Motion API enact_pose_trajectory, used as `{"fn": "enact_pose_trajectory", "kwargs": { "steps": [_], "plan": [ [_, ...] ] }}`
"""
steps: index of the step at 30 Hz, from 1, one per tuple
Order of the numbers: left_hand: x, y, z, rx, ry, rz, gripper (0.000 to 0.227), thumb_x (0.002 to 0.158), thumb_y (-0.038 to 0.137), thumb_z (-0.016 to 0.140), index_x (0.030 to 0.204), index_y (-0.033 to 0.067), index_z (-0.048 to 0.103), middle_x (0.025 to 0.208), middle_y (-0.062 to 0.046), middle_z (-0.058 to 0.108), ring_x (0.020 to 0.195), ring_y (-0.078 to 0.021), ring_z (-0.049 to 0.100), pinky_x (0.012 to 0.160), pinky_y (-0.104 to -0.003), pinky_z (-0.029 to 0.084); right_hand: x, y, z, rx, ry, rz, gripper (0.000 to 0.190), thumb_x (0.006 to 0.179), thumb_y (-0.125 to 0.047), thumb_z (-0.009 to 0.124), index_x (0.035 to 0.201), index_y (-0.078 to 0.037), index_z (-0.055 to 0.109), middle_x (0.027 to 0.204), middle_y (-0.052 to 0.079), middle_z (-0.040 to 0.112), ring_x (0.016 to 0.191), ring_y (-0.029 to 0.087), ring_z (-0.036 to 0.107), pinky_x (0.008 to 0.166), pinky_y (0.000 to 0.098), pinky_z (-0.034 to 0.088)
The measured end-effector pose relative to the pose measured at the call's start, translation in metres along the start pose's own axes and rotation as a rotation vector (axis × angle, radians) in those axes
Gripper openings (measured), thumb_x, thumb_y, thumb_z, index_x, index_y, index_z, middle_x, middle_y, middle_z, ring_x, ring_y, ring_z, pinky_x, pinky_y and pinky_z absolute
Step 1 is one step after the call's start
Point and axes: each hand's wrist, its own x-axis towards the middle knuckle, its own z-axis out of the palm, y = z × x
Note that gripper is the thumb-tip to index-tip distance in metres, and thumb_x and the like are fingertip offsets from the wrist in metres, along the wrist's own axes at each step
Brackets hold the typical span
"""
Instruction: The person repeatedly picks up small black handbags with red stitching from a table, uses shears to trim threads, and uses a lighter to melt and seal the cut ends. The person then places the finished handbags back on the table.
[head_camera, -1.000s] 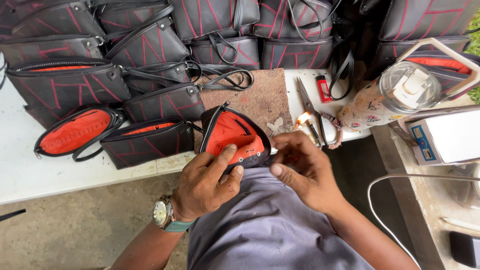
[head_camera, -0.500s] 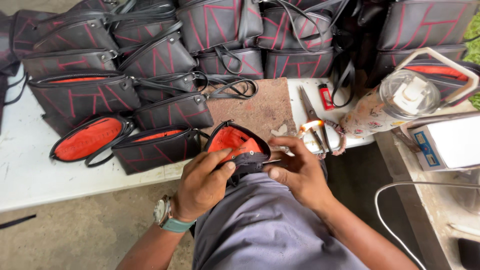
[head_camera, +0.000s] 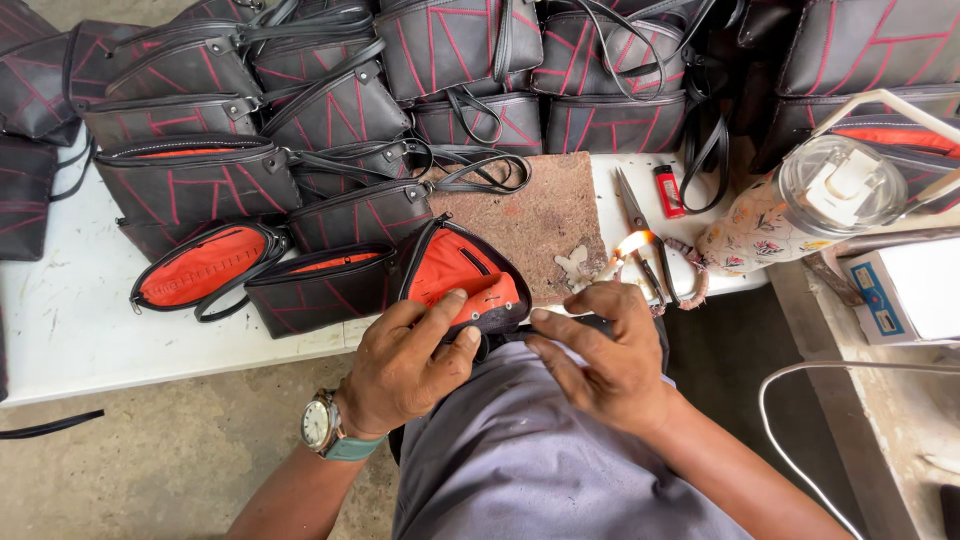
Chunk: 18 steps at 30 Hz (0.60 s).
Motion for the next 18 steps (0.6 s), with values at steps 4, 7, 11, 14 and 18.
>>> {"fn": "enact_pose_trajectory", "kwargs": {
  "steps": [4,7,11,14,18],
  "plan": [
    [0.000,0.003,0.002,-0.016,-0.007,0.001,0.019,0.094,0.007,0.074,0.106,0.0037,0.060,0.117,-0.028,0.068,0.070,-0.0256,0.056,0.060,-0.033,0.049,0.019,-0.009,0.001,-0.088,-0.113,-0.129,0.041,0.074,-0.017,0.089,0.112,-0.012,0.076,0.110,0.010,0.062,0.100,0.031,0.058,0.087,0.0431,0.048],
    [-0.001,0.002,0.004,-0.023,0.015,0.003,0.019,0.095,0.009,0.075,0.105,0.0033,0.060,0.118,-0.029,0.067,0.071,-0.0262,0.057,0.061,-0.034,0.050,0.021,-0.013,-0.003,-0.001,-0.023,-0.045,0.033,0.081,-0.017,0.088,0.110,-0.014,0.073,0.114,0.009,0.059,0.105,0.028,0.058,0.091,0.0408,0.048],
    [-0.003,0.001,0.005,-0.086,0.024,-0.047,0.025,0.092,0.002,0.073,0.114,0.0008,0.062,0.117,-0.027,0.066,0.078,-0.0298,0.062,0.066,-0.037,0.053,0.019,-0.014,-0.002,-0.076,-0.080,-0.084,0.042,0.078,-0.016,0.085,0.117,-0.012,0.072,0.110,0.008,0.056,0.103,0.028,0.056,0.085,0.0428,0.044],
    [-0.003,0.007,0.009,-0.129,0.064,-0.109,0.030,0.090,-0.004,0.073,0.117,0.0006,0.060,0.115,-0.024,0.066,0.084,-0.0333,0.065,0.069,-0.040,0.055,0.019,-0.013,0.004,-0.118,-0.176,-0.098,0.043,0.075,-0.018,0.085,0.114,-0.011,0.068,0.112,0.009,0.060,0.104,0.030,0.059,0.085,0.0458,0.044],
    [0.002,0.011,0.011,-0.175,0.078,-0.071,0.033,0.089,-0.004,0.075,0.117,0.0015,0.059,0.114,-0.026,0.067,0.080,-0.0317,0.064,0.066,-0.039,0.055,0.023,-0.011,0.009,0.145,-0.061,-0.010,0.039,0.082,-0.012,0.084,0.112,-0.008,0.060,0.112,0.010,0.058,0.104,0.029,0.062,0.089,0.0432,0.049]
  ]
}}
